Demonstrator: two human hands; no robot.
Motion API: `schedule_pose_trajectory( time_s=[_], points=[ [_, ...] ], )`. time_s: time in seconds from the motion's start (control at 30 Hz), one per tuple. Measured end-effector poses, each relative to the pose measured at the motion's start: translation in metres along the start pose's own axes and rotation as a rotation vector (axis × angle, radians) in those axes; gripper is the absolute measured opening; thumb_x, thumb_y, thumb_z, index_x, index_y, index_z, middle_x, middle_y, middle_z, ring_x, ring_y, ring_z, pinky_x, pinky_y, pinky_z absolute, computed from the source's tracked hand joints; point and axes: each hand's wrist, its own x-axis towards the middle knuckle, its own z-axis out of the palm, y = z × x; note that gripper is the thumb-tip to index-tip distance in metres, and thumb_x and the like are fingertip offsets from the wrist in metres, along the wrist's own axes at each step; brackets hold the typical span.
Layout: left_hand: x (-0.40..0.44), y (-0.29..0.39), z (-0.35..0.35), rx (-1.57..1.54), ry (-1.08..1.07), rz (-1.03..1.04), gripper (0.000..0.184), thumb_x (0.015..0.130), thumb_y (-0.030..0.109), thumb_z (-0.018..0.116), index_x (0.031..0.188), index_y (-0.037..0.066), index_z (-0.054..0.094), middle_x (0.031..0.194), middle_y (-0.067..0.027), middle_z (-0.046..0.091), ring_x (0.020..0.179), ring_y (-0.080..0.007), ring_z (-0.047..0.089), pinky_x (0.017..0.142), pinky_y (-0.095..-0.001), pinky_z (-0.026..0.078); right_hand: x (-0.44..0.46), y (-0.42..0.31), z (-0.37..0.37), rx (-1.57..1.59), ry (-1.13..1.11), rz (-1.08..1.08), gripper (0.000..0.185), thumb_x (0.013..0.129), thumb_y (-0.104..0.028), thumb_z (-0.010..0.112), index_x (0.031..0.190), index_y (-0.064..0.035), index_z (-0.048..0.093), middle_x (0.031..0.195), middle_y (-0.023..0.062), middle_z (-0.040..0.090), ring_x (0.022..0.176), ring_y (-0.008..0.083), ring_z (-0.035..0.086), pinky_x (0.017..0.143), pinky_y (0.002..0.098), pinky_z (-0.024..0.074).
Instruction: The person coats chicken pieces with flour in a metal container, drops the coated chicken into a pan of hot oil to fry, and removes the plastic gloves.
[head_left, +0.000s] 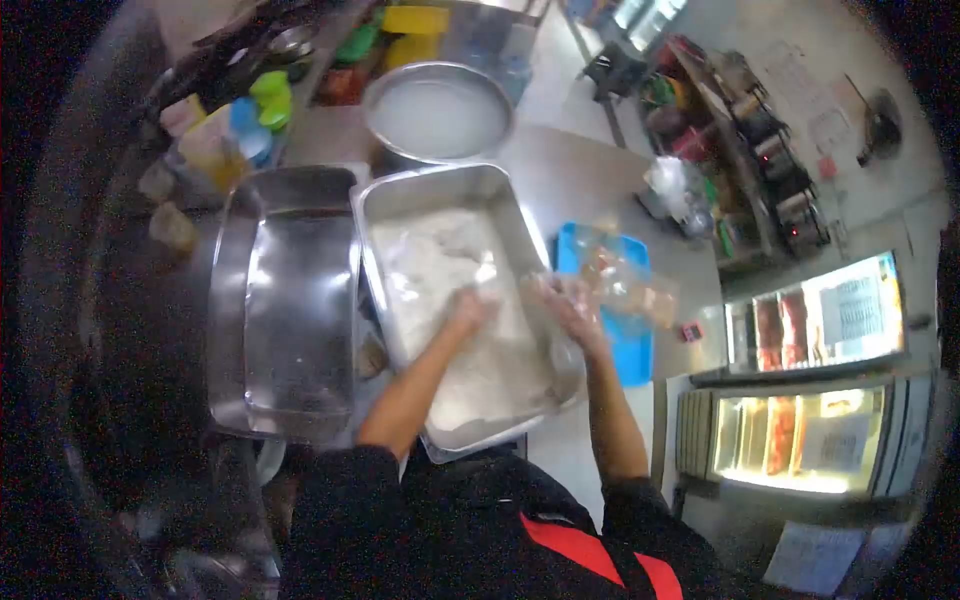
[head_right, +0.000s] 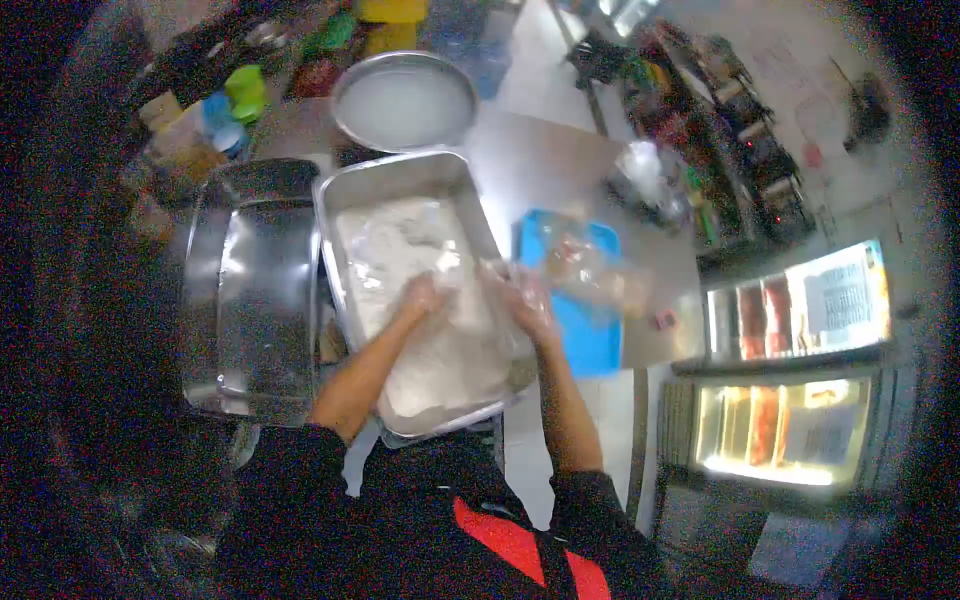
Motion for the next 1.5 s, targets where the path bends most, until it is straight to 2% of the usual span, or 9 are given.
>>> schedule_pose_trajectory(
  time_s=[0.17, 0.3, 0.53, 0.63, 0.77, 1.0, 1.2, 1.3, 1.5],
  points=[
    [-0.13, 0.04, -0.064, -1.077, -0.167, -0.193, 0.041, 0.095, 0.024, 0.036, 0.126, -0.002, 0.04, 0.105, -0.0147, 0.058, 0.09, -0.0232, 0.06, 0.077, -0.037, 0.052, 0.144, 0.038, 0.098, -0.644, -0.202, -0.246, 0.042, 0.083, -0.038, 0.054, 0.107, -0.0045, 0.059, 0.106, 0.0236, 0.052, 0.097, 0.0359, 0.052, 0.083, 0.0405, 0.0413],
    [-0.175, 0.054, -0.063, -0.776, -0.011, -0.259, 0.054, 0.091, 0.027, 0.046, 0.134, -0.001, 0.031, 0.116, -0.0111, 0.056, 0.108, -0.0218, 0.053, 0.095, -0.0345, 0.041, 0.162, 0.026, 0.153, -0.925, -0.563, -0.339, 0.063, 0.086, -0.046, 0.046, 0.133, -0.0042, 0.037, 0.146, 0.0181, 0.018, 0.136, 0.0302, 0.015, 0.112, 0.0381, 0.0085],
    [-0.196, 0.061, -0.041, -0.099, 0.382, -0.225, 0.077, 0.072, 0.024, 0.072, 0.13, -0.004, 0.029, 0.113, -0.0194, 0.055, 0.104, -0.0278, 0.054, 0.092, -0.038, 0.042, 0.153, 0.115, 0.135, 0.104, -0.726, -0.465, 0.036, 0.082, -0.019, 0.059, 0.111, 0.0009, 0.052, 0.09, 0.0072, 0.06, 0.072, 0.0163, 0.058, 0.06, 0.028, 0.0523],
    [-0.154, 0.046, -0.015, -0.197, 0.751, 0.121, 0.069, 0.073, 0.018, 0.07, 0.129, -0.001, 0.033, 0.107, -0.016, 0.058, 0.097, -0.025, 0.056, 0.086, -0.036, 0.046, 0.07, 0.023, 0.062, 0.712, -0.63, 0.214, 0.028, 0.079, -0.011, 0.063, 0.103, 0.0008, 0.059, 0.078, 0.0035, 0.061, 0.064, 0.0094, 0.055, 0.052, 0.0271, 0.046],
    [-0.149, 0.109, 0.025, 0.249, 0.745, -0.029, 0.059, 0.076, 0.018, 0.067, 0.126, 0.001, 0.04, 0.103, -0.0106, 0.061, 0.089, -0.0198, 0.058, 0.077, -0.0327, 0.05, 0.008, 0.075, 0.056, 0.088, -0.301, -0.449, 0.045, 0.082, -0.015, 0.059, 0.123, -0.0044, 0.047, 0.093, 0.0067, 0.063, 0.075, 0.0179, 0.059, 0.062, 0.0296, 0.0486],
    [-0.22, 0.22, 0.016, 0.121, 0.393, -0.329, 0.029, 0.086, 0.027, 0.054, 0.104, 0.004, 0.057, 0.083, -0.0071, 0.062, 0.071, -0.0161, 0.058, 0.065, -0.0311, 0.051, -0.016, 0.171, 0.053, 0.082, -0.187, -0.604, 0.044, 0.08, -0.037, 0.06, 0.105, -0.0009, 0.057, 0.083, 0.0146, 0.061, 0.078, 0.0258, 0.057, 0.071, 0.0342, 0.0476],
    [-0.234, 0.174, 0.023, 0.074, 0.67, -0.224, 0.032, 0.083, 0.024, 0.058, 0.109, 0.005, 0.055, 0.088, -0.0073, 0.062, 0.071, -0.0143, 0.058, 0.065, -0.0298, 0.051, -0.037, 0.032, 0.001, 0.169, -0.477, -0.141, 0.027, 0.088, -0.015, 0.051, 0.109, 0.0021, 0.053, 0.088, 0.01, 0.062, 0.071, 0.0152, 0.059, 0.058, 0.0253, 0.0462],
    [-0.237, 0.162, 0.034, 0.08, 0.796, -0.157, 0.035, 0.081, 0.022, 0.06, 0.112, 0.005, 0.055, 0.09, -0.0074, 0.062, 0.071, -0.0134, 0.057, 0.065, -0.0291, 0.05, -0.019, 0.077, 0.027, -0.514, -0.198, -1.015, 0.032, 0.082, -0.017, 0.059, 0.109, -0.0001, 0.055, 0.099, 0.013, 0.057, 0.089, 0.0224, 0.053, 0.077, 0.0354, 0.0455],
    [-0.344, 0.107, 0.008, -0.222, 0.932, 0.105, 0.043, 0.078, 0.019, 0.064, 0.118, 0.006, 0.054, 0.094, -0.0076, 0.062, 0.072, -0.0117, 0.057, 0.065, -0.0278, 0.05, -0.09, -0.057, -0.008, -0.188, -0.262, -0.833, 0.031, 0.073, -0.014, 0.064, 0.099, 0.0034, 0.059, 0.086, 0.0118, 0.062, 0.078, 0.0206, 0.058, 0.068, 0.0307, 0.047]
  ],
)
